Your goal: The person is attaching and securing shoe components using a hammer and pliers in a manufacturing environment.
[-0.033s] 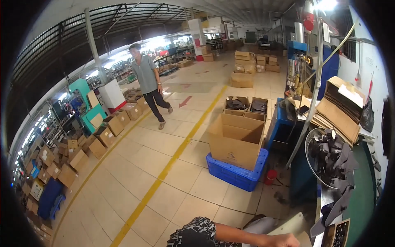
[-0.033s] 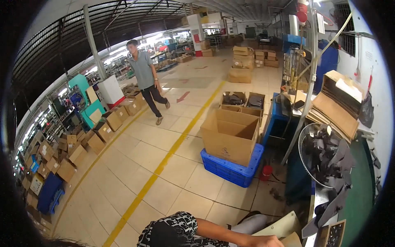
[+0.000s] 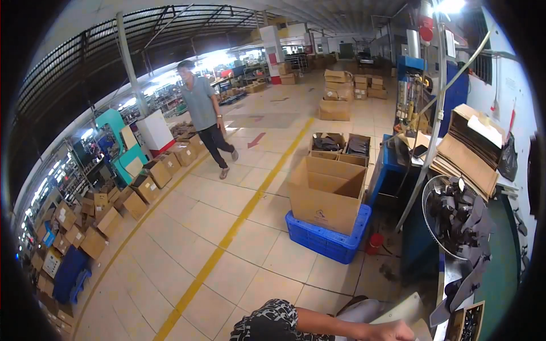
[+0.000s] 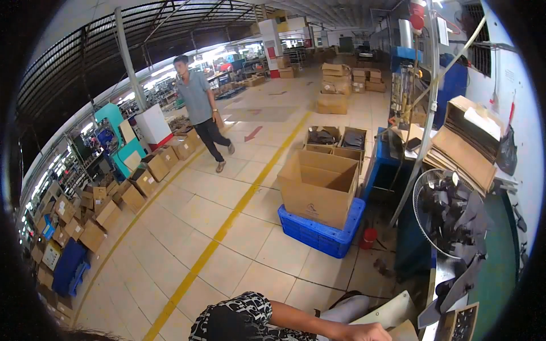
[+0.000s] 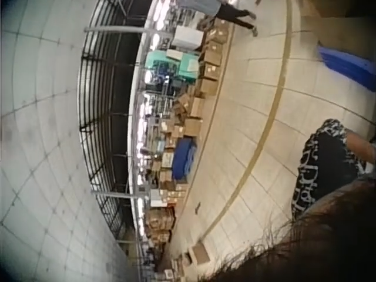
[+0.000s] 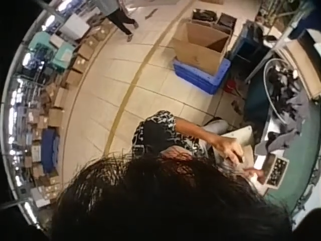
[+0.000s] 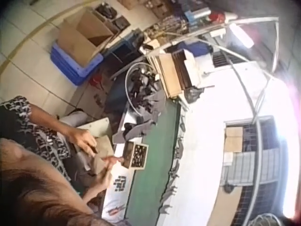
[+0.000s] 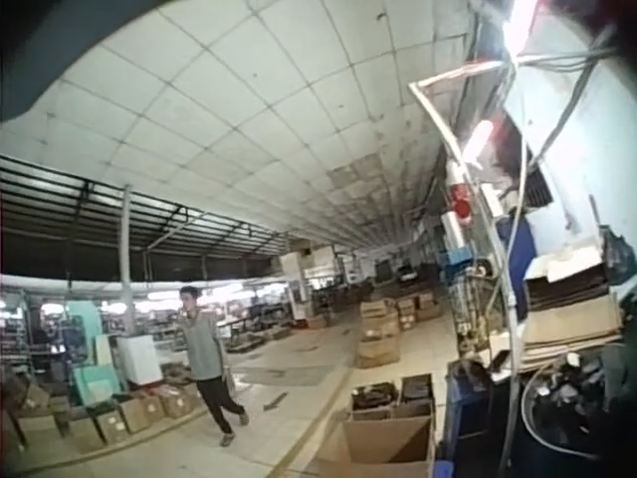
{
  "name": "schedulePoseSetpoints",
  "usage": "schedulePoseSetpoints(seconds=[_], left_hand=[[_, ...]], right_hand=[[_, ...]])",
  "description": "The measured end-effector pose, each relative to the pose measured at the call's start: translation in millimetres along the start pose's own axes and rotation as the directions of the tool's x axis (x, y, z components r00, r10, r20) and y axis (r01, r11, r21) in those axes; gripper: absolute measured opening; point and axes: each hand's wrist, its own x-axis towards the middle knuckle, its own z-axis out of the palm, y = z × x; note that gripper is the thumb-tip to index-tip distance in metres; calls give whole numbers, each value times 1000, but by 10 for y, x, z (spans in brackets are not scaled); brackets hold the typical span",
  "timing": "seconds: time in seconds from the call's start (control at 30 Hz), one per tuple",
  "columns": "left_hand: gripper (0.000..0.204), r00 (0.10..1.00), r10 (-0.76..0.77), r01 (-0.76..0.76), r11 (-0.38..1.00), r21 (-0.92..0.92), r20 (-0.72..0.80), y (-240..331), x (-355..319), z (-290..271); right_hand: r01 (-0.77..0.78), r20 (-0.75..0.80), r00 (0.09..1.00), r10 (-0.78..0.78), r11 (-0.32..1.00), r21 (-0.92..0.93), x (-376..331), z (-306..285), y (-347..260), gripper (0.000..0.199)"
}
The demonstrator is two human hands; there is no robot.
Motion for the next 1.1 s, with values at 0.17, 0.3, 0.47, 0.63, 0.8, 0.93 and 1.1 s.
schedulePoseSetpoints(seconds=[0.17,0.3,0.47,0.63,0.8,0.93,1.1], left_hand=[[29,852,-521,470,807,-358,-55,462,101,-264],[25,814,-568,577,762,-295,122,578,118,-363],[27,736,-526,677,584,-449,427,422,290,10],[33,568,-490,820,264,-508,662,525,320,145],[33,488,-454,867,152,-474,746,501,401,163],[32,515,-516,849,194,-492,685,394,402,121],[29,743,-652,639,626,-447,151,-114,489,-32]], right_hand=[[-193,146,919,365,742,-642,-915,-869,-112,38],[-640,109,768,631,761,103,-672,-850,-386,35],[-560,173,743,646,459,690,-927,-808,-550,48],[-576,374,598,709,56,815,-992,-874,-684,47],[-471,278,765,580,211,856,-1057,-791,-399,44],[-535,322,777,541,298,790,-891,-911,-356,23],[-722,-161,528,833,541,431,-835,-1039,-452,23]])
